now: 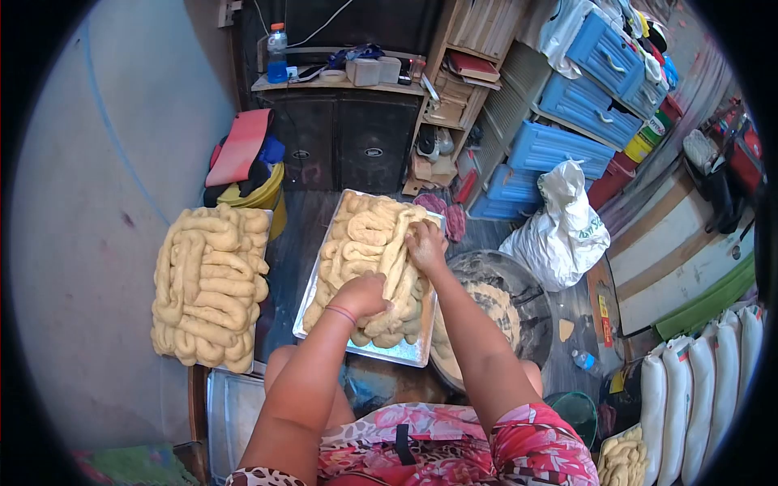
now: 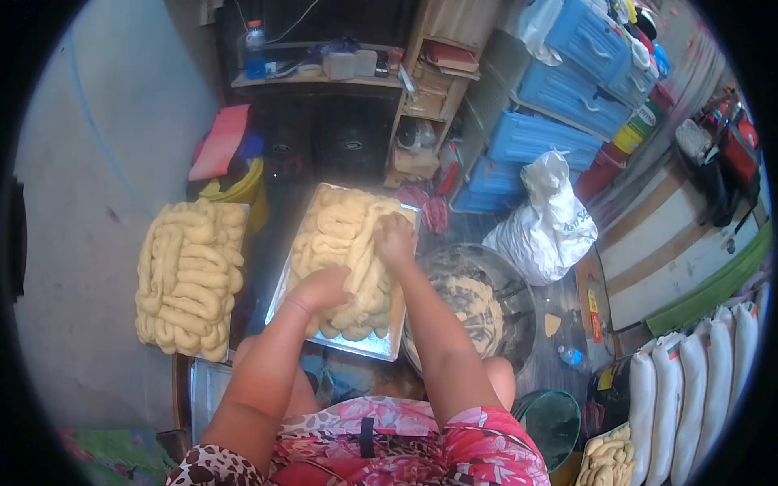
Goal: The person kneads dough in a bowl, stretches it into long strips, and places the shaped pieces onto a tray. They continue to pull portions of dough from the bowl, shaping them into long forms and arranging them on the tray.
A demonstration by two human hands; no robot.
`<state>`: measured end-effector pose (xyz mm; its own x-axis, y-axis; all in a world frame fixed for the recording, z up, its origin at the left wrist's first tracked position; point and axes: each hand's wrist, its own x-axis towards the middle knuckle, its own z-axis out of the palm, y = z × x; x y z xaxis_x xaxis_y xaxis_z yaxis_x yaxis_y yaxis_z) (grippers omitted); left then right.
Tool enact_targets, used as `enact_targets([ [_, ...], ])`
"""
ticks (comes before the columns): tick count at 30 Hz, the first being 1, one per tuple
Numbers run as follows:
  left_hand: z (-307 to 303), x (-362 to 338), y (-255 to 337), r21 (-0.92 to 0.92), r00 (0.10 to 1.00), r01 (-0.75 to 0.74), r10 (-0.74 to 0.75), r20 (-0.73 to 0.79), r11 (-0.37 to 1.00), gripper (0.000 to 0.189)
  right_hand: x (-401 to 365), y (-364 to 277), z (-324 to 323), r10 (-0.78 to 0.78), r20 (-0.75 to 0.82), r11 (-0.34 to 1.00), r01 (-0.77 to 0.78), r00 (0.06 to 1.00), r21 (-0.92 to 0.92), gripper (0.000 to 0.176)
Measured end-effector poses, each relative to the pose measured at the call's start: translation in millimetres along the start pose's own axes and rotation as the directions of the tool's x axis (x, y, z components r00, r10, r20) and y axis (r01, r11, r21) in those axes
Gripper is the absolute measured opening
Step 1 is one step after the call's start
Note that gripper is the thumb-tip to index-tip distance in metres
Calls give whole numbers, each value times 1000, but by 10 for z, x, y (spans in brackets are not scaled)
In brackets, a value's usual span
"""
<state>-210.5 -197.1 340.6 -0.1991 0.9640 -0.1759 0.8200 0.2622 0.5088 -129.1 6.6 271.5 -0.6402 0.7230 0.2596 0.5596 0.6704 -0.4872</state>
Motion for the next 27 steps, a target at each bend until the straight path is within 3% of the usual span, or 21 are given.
enact_targets([
  [5, 1, 44, -3, 3, 1000, -6, 6, 12, 1000, 52, 70, -62, 70, 80, -27, 996, -81, 996, -34, 57],
  [27, 8, 58, 14, 24, 1000, 7, -7, 26, 1000, 53, -12, -54, 121, 72, -25, 993, -74, 997, -88, 60],
])
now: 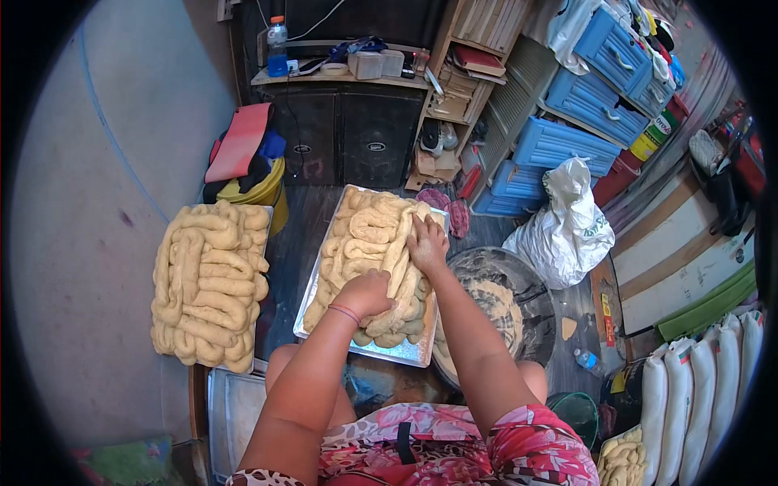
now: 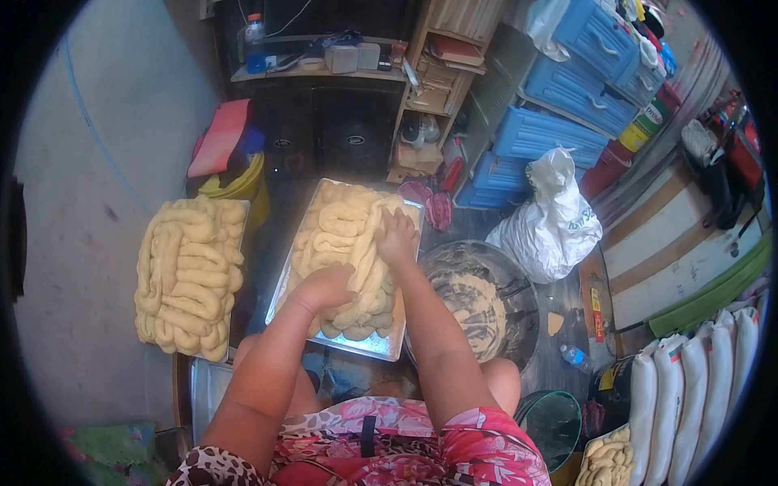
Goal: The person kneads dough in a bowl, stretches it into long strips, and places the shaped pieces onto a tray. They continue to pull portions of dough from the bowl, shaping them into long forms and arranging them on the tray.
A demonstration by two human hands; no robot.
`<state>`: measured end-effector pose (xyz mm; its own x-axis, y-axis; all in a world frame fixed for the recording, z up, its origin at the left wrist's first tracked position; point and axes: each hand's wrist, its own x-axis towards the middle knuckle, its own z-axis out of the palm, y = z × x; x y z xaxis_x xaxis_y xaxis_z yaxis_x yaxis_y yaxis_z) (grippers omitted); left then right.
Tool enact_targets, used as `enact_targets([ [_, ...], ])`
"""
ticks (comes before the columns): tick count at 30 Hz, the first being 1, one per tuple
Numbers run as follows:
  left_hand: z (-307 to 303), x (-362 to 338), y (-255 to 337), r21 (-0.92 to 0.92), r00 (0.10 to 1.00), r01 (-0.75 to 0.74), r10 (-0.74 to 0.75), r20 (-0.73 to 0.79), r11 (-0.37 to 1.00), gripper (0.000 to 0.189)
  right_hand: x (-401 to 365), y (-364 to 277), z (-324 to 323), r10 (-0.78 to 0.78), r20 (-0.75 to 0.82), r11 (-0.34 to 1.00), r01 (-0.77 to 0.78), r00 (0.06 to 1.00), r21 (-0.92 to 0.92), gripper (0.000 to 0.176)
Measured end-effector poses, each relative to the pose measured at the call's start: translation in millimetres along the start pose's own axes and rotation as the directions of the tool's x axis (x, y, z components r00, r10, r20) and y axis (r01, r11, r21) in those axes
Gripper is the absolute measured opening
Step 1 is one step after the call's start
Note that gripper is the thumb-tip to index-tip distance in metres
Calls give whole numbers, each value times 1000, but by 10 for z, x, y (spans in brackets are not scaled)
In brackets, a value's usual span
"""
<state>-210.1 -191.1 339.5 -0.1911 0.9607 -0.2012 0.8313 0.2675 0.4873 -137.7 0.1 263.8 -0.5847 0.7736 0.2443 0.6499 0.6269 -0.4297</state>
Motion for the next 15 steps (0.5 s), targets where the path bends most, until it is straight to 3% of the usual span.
enact_targets([
  [15, -10, 15, 26, 16, 1000, 12, -12, 1, 1000, 52, -34, 29, 35, -15, -43, 999, 17, 999, 38, 59],
])
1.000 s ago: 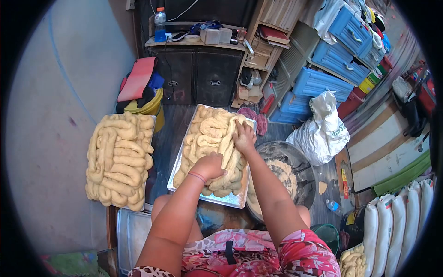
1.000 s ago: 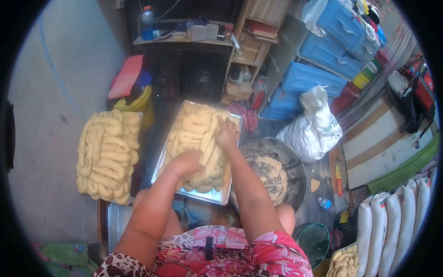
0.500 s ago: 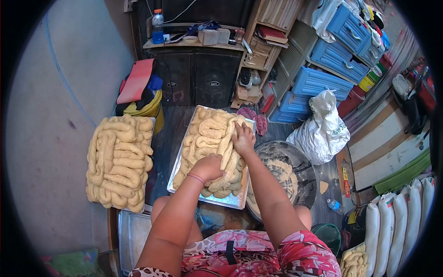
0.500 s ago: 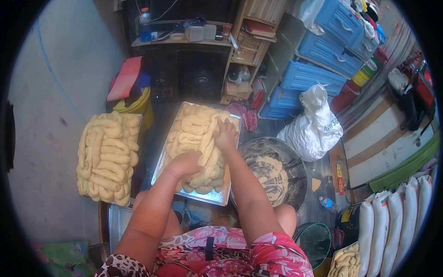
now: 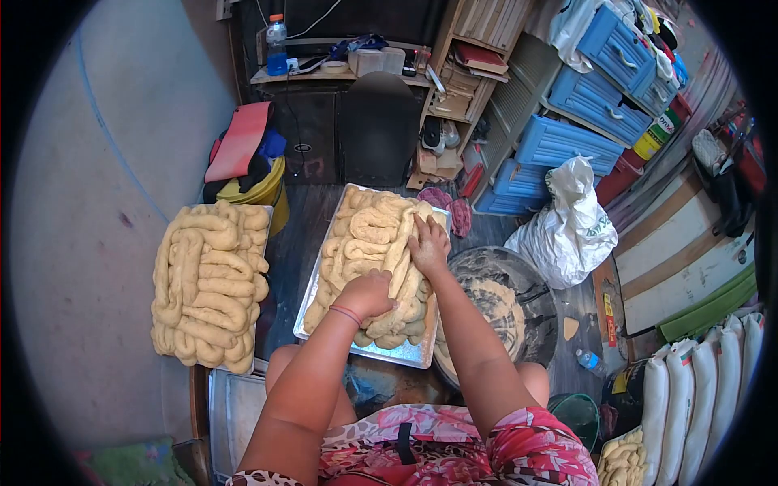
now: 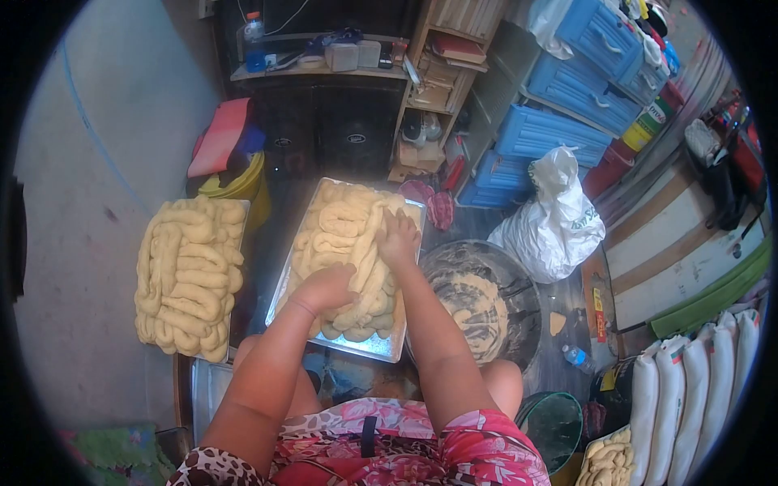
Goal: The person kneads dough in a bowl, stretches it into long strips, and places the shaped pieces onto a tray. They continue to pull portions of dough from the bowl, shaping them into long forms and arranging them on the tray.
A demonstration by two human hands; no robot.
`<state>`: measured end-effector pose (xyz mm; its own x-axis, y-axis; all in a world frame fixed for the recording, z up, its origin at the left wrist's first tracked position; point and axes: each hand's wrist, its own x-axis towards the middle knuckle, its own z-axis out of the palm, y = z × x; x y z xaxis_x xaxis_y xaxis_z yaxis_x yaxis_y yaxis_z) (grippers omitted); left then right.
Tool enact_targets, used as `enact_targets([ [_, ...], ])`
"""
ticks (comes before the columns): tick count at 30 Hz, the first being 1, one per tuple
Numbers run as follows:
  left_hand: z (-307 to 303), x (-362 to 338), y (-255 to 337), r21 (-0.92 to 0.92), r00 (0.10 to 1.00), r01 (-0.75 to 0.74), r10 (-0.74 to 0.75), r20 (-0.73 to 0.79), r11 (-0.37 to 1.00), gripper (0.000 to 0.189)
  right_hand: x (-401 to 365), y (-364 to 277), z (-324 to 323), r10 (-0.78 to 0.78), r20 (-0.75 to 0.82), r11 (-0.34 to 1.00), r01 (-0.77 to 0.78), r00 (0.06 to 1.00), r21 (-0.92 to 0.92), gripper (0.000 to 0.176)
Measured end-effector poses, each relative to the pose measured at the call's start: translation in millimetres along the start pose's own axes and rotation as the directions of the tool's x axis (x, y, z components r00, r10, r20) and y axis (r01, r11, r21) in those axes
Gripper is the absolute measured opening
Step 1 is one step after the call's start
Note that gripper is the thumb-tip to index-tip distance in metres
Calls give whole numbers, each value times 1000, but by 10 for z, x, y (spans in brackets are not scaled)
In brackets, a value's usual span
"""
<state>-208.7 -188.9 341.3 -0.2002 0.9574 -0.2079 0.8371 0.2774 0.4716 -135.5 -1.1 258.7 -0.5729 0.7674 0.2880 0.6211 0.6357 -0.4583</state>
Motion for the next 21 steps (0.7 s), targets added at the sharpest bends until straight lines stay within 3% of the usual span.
enact_targets([
  [15, 23, 32, 27, -4, 1000, 13, -13, -11, 1000, 49, -27, 58, 38, -49, -61, 997, 52, 997, 51, 58],
  [21, 43, 102, 17, 45, 999, 53, -53, -6, 998, 49, 71, 191, 25, -16, 46, 1000, 16, 999, 7, 56],
])
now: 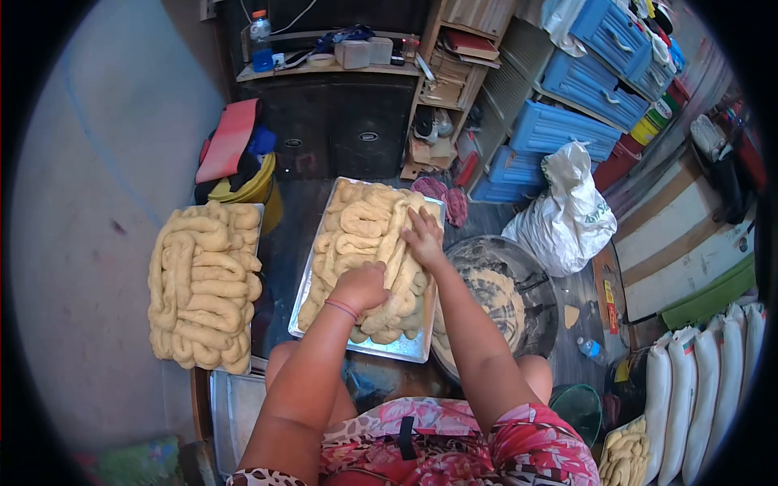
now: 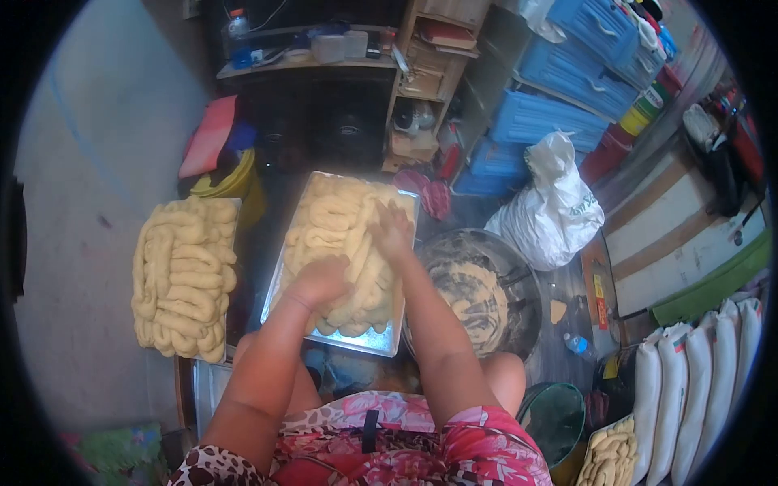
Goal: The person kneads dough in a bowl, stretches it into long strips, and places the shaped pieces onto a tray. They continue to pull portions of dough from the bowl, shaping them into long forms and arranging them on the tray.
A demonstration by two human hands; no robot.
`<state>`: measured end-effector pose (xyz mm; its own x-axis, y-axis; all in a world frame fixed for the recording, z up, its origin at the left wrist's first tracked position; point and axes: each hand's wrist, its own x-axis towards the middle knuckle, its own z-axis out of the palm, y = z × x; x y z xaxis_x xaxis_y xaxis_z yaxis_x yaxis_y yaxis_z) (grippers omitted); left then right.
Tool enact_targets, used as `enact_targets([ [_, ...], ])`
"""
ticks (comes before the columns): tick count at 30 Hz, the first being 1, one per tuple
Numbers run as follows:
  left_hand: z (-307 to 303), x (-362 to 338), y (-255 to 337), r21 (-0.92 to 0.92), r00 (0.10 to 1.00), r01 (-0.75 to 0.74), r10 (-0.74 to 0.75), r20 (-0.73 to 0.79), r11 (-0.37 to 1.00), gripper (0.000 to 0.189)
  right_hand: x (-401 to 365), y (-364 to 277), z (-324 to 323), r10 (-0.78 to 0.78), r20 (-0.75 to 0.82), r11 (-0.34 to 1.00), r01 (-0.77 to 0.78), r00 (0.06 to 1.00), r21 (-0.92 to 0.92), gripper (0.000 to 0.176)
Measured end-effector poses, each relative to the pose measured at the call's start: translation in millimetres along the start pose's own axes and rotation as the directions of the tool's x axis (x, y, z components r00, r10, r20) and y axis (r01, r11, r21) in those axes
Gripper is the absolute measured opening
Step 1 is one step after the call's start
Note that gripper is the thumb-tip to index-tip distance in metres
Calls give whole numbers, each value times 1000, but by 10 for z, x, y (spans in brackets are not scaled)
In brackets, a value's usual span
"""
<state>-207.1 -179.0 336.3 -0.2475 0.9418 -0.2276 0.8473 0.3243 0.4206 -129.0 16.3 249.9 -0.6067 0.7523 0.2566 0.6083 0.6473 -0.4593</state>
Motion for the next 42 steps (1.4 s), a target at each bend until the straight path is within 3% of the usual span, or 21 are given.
enact_targets([
  [2, 11, 16, 65, 34, 1000, 19, -18, -16, 999, 49, 130, 469, 242, -46, -7, 653, 36, 999, 756, 52],
  [3, -28, -15, 135, 66, 994, 41, -34, -105, 997, 48, -107, 147, -344, 207, 148, 390, -220, 967, 894, 50],
  [4, -55, -42, 204, 94, 980, 64, -45, -192, 994, 48, -106, 502, -199, 162, -133, 586, 13, 978, 810, 50],
  [6, -55, -35, 275, 75, 977, 36, -19, -212, 996, 47, -275, 1005, -281, 354, -149, 557, -79, 923, 827, 49],
  [8, -20, -2, 282, -57, 958, -150, 131, -256, 987, 45, -618, 1475, -281, 657, 71, 274, -325, 751, 905, 48],
  [10, 34, -5, 346, -100, 932, -268, 231, -279, 958, 41, -1128, 2078, -94, 689, 285, 89, -468, 666, 879, 48],
  [12, 40, -19, 475, -104, 897, -375, 332, -291, 921, 35, -1513, 2494, 55, 853, 464, -156, -732, 239, 664, 50],
  [14, 67, -52, 617, -131, 889, -416, 372, -268, 900, 32, -2617, 4083, 1278, 681, 158, 632, -683, 715, 365, 55],
  [16, 88, -98, 750, -159, 881, -450, 408, -240, 879, 29, -2853, 3090, 665, 703, 664, -316, -724, 254, 613, 42],
  [17, 86, -118, 814, -167, 877, -466, 428, -220, 869, 28, -2880, 2998, 730, 701, 669, -329, -722, 244, 608, 42],
  [22, 267, -12, 893, -169, 857, -512, 489, -161, 842, 26, -3150, 3093, 1321, 845, 303, 188, -775, 441, 604, 45],
  [23, 267, 4, 919, -165, 861, -507, 487, -148, 846, 26, -3080, 2937, 1322, 845, 314, 175, -778, 434, 604, 45],
  [25, 276, 29, 974, -192, 889, -458, 450, -83, 868, 24, -2798, 2455, 1265, 812, 0, 572, -797, 583, 191, 51],
  [26, 304, 45, 995, -186, 890, -455, 451, -65, 871, 24, -2674, 2312, 1419, 820, 11, 559, -805, 572, 199, 51],
  [28, 334, 78, 1046, -170, 907, -418, 420, -29, 892, 24, -2429, 2111, 1613, 957, 56, 264, -935, 284, 239, 59],
  [29, 342, 97, 1069, -159, 906, -420, 423, -18, 893, 24, -2369, 2113, 1611, 959, 64, 252, -935, 276, 249, 59],
  [31, 367, 109, 1097, -167, 896, -443, 443, -35, 881, 24, -2303, 2101, 1563, 902, 55, 412, -893, 428, 183, 57],
  [35, 376, 133, 1162, -153, 875, -485, 479, -76, 861, 24, -2083, 2055, 1156, 810, 259, 494, -850, 526, 180, 52],
  [37, 388, 137, 1184, -170, 859, -511, 497, -120, 842, 24, -2100, 2111, 1202, 757, 144, 535, -731, 638, 424, 46],
  [40, 415, 89, 1250, -209, 880, -474, 460, -114, 855, 25, -2136, 2146, 1228, 729, 166, 530, -701, 664, 476, 44],
  [42, 506, 89, 1218, -199, 872, -490, 478, -110, 849, 25, -2177, 1948, 941, 657, 221, 677, -693, 721, 247, 45],
])
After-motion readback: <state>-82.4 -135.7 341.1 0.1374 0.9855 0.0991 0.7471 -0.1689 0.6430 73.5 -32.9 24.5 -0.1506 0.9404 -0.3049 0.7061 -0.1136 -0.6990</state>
